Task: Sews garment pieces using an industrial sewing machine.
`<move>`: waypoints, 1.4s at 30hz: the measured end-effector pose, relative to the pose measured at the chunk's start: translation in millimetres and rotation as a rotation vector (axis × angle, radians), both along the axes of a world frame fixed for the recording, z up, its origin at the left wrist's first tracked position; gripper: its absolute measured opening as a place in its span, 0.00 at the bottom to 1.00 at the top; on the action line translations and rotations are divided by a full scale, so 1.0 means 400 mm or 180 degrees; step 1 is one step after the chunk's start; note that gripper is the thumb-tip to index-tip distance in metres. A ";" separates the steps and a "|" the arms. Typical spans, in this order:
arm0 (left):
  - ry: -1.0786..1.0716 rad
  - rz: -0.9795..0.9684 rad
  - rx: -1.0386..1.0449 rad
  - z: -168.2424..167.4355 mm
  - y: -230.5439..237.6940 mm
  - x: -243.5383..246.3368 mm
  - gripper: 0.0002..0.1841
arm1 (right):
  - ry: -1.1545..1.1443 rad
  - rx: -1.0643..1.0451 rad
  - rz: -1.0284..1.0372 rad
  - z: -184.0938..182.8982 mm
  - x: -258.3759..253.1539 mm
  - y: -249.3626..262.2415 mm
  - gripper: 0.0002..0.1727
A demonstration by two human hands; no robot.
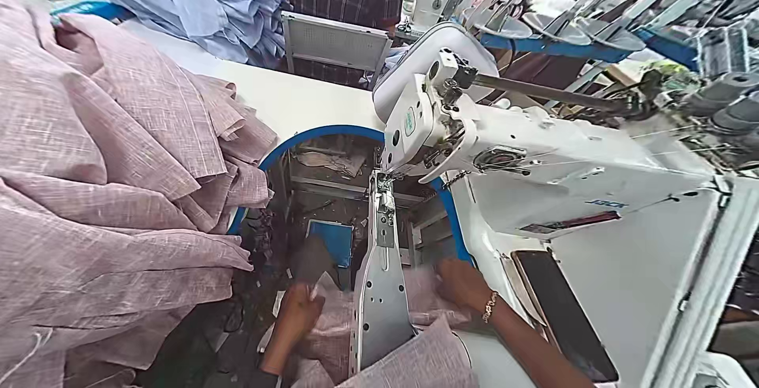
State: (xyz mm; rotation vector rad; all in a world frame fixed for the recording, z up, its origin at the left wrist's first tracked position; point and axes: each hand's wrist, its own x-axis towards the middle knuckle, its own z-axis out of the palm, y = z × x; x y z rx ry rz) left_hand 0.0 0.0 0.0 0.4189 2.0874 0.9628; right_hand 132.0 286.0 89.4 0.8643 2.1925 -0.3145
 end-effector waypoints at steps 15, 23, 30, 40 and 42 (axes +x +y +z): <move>0.1950 -0.0006 0.0780 0.202 0.311 0.017 0.27 | 0.2369 0.0399 -0.0186 0.070 -0.006 -0.111 0.37; 0.2332 0.0159 0.1209 0.165 0.284 0.041 0.31 | 0.3169 0.0206 -0.0089 0.100 -0.086 -0.114 0.18; 0.2642 -0.0152 0.1199 0.161 0.287 0.022 0.21 | 0.4539 -0.0230 0.0375 0.003 -0.071 -0.082 0.11; 0.3129 -0.0155 0.1441 0.148 0.296 0.030 0.20 | 0.3781 -0.0278 0.1251 0.023 -0.043 -0.093 0.10; 0.2890 -0.0086 0.1700 0.145 0.296 0.031 0.19 | 0.3743 -0.0266 0.1257 0.028 -0.045 -0.096 0.10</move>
